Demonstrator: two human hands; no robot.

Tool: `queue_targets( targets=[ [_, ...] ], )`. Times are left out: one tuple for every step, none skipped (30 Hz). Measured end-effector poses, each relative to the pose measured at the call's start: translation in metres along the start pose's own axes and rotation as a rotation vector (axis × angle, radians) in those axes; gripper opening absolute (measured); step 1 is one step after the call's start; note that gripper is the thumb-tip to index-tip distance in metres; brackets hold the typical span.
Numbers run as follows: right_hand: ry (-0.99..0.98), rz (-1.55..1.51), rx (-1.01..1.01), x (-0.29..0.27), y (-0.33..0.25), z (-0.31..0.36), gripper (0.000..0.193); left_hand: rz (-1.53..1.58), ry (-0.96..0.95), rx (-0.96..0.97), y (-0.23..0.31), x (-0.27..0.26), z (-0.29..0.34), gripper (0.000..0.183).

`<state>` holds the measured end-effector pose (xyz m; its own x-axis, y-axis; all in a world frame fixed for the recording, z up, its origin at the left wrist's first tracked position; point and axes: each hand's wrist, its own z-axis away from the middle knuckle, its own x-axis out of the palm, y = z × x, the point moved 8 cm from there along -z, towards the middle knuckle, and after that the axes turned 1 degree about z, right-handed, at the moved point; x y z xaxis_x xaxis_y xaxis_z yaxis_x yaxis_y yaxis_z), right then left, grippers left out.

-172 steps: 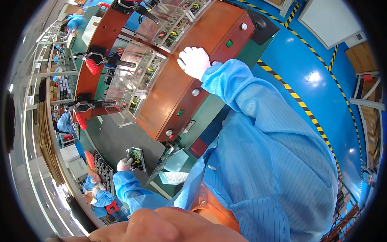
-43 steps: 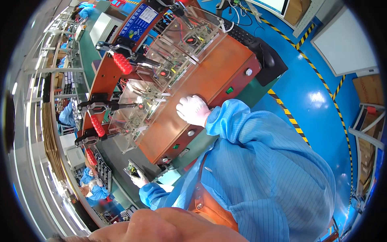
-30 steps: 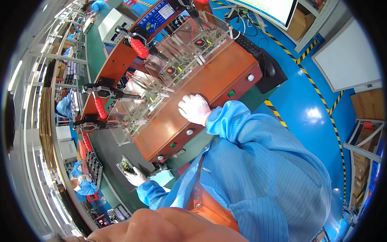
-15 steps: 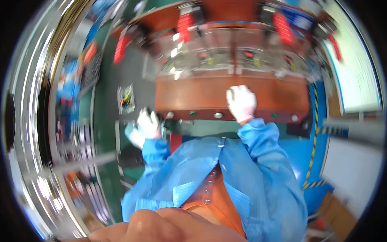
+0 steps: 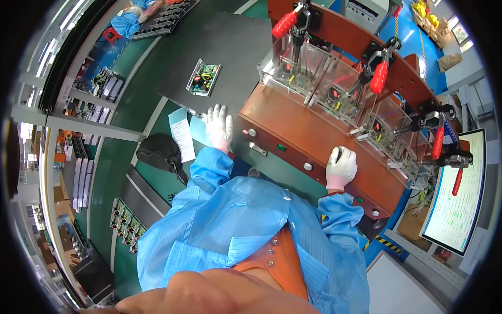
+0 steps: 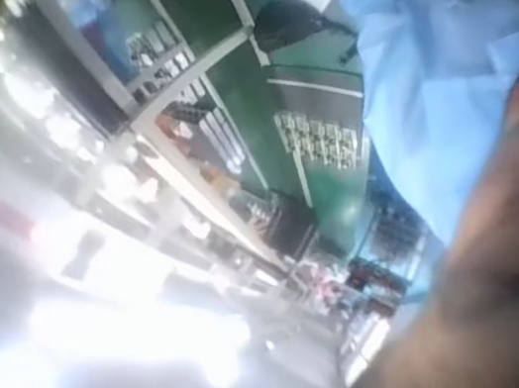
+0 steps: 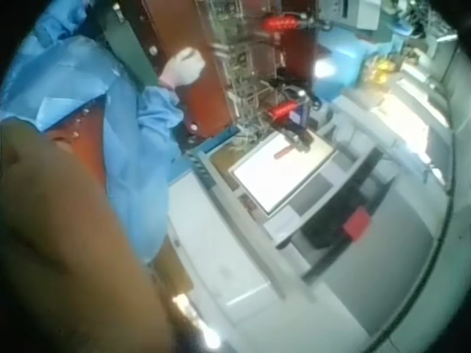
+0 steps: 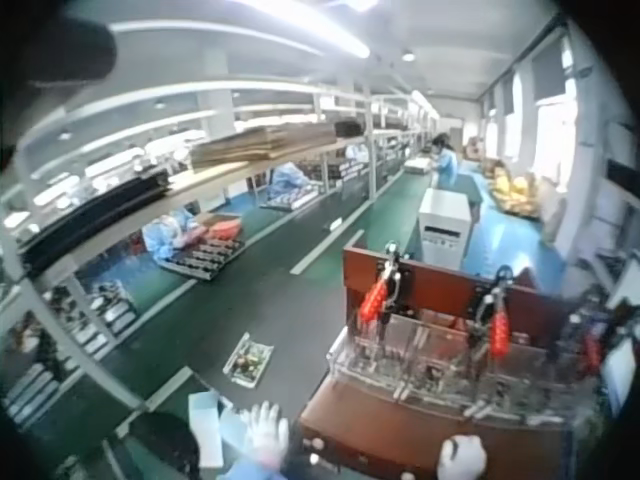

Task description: Placing printed circuit boards into a testing fixture and moving them across the workstation.

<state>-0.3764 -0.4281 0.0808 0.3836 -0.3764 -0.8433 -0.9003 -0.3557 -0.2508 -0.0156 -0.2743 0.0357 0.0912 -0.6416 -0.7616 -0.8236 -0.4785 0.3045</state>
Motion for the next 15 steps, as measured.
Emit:
queue_targets(
  targets=[
    [-0.003,0.003,0.003,0.0002,0.0001,0.0003,0.014,-0.003,-0.009,-0.004,0.0008,-0.0009,-0.0001,0.038],
    [-0.005,0.007,0.007,0.0006,0.0004,0.0006,0.015,-0.006,-0.019,-0.006,0.0014,-0.0018,0.0003,0.037],
    [-0.007,0.01,0.013,0.0008,0.0009,0.0006,0.015,-0.009,-0.029,-0.007,0.0019,-0.0019,0.0006,0.037],
    [0.004,0.012,0.011,-0.0004,0.0,0.0005,0.015,-0.003,-0.02,-0.006,0.0022,-0.0031,-0.0001,0.037],
    [-0.007,0.014,0.016,0.0002,-0.0003,0.0004,0.015,-0.009,-0.027,-0.011,0.0019,-0.003,-0.0006,0.037],
    [-0.017,0.015,0.022,0.0008,-0.0005,0.0003,0.015,-0.016,-0.035,-0.016,0.0015,-0.0029,-0.0008,0.037],
    [-0.028,0.016,0.029,0.0016,-0.0005,0.0001,0.015,-0.023,-0.044,-0.02,0.0012,-0.0026,-0.0009,0.037],
    [-0.039,0.017,0.037,0.0026,-0.0001,-0.0001,0.016,-0.03,-0.052,-0.023,0.0009,-0.0021,-0.0011,0.037],
    [-0.029,0.02,0.04,0.0021,0.0002,0.0002,0.016,-0.023,-0.047,-0.018,0.0011,-0.0022,-0.0013,0.037],
    [-0.021,0.018,0.034,0.0019,0.0,0.0004,0.015,-0.022,-0.047,-0.018,0.0004,-0.001,-0.0012,0.037],
    [-0.012,0.017,0.028,0.0018,-0.0001,0.0006,0.015,-0.02,-0.048,-0.019,-0.0003,0.0006,-0.001,0.038],
    [-0.004,0.015,0.022,0.0017,0.0001,0.0008,0.015,-0.018,-0.049,-0.019,-0.001,0.0024,-0.0005,0.038],
    [0.005,0.014,0.016,0.0015,0.0004,0.0012,0.015,-0.017,-0.05,-0.02,-0.0015,0.004,0.0002,0.038],
    [0.015,0.016,0.02,0.0015,0.0011,0.0014,0.015,-0.01,-0.044,-0.013,-0.002,0.0047,0.0006,0.038],
    [0.017,0.016,0.014,0.0024,0.0012,0.0017,0.015,-0.009,-0.037,-0.009,-0.0031,0.0055,0.0018,0.038]
  ],
)
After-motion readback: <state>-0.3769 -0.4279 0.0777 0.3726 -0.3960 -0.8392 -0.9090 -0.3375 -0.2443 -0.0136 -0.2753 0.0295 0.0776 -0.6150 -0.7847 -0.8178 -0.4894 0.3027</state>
